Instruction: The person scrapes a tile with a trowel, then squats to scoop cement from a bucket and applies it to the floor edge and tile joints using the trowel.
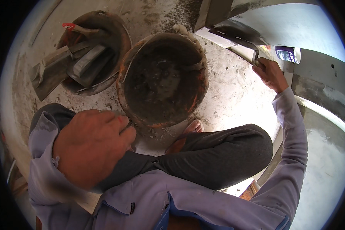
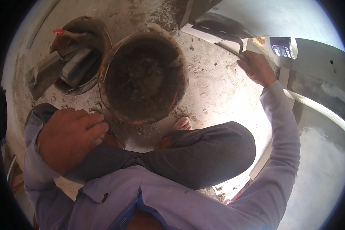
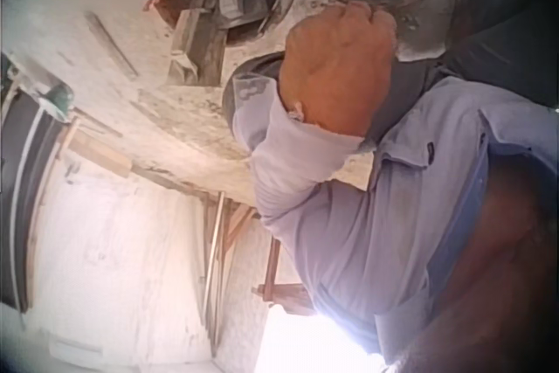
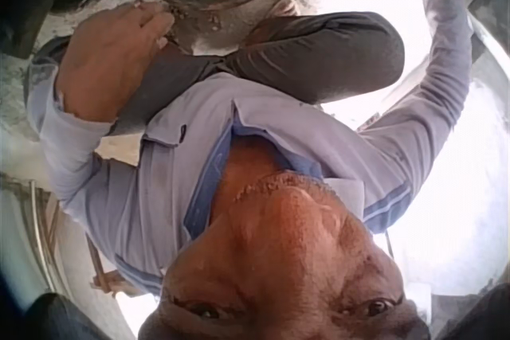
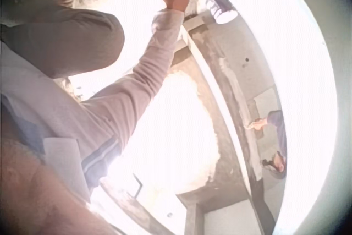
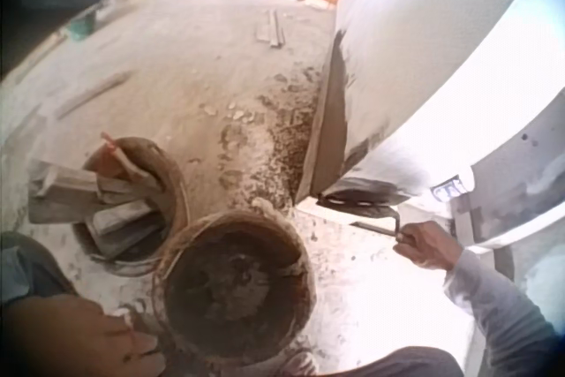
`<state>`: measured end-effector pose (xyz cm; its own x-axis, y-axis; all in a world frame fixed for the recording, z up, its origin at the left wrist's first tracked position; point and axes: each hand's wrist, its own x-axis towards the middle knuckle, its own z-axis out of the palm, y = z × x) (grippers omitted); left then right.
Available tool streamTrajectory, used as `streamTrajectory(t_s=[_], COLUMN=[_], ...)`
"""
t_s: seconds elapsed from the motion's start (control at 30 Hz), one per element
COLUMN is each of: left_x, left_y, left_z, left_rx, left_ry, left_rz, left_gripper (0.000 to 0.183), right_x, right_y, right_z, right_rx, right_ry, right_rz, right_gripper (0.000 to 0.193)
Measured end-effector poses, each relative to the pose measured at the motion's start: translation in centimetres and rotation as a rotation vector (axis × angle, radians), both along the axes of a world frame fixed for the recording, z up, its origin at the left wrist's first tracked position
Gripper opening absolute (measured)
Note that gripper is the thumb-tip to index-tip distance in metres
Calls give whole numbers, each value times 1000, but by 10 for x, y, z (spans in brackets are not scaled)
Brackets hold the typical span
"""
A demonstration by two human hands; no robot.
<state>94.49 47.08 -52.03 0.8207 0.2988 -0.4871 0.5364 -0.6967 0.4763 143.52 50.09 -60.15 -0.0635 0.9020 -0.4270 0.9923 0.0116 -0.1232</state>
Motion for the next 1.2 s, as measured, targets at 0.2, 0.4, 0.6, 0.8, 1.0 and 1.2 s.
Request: streamTrajectory(t_s=[0.2,0.4,0.6,0.8,1.0,1.2], left_x=[-4,-6,-7,-2,-1,2], left_y=[1,1,2,2,0,-1], left_z=[0,-3,-4,-6,-9,-8], left_rx=[45,105,107,117,145,131], left_ry=[30,31,42,57,104,103], left_rz=[-44,-43,-35,-47,-33,-46], left_gripper=[23,23,25,20,19,21], right_x=[-8,-18,-11,-20,-15,15], right_y=[8,10,-30,-72,-43,-25], right_z=[8,18,34,-17,-67,-34], right_rx=[-24,-120,-70,178,299,218], right_ry=[53,127,138,142,33,103], right_rz=[-103,-377,-349,-60,61,-89], right_gripper=[34,34,30,25,23,29])
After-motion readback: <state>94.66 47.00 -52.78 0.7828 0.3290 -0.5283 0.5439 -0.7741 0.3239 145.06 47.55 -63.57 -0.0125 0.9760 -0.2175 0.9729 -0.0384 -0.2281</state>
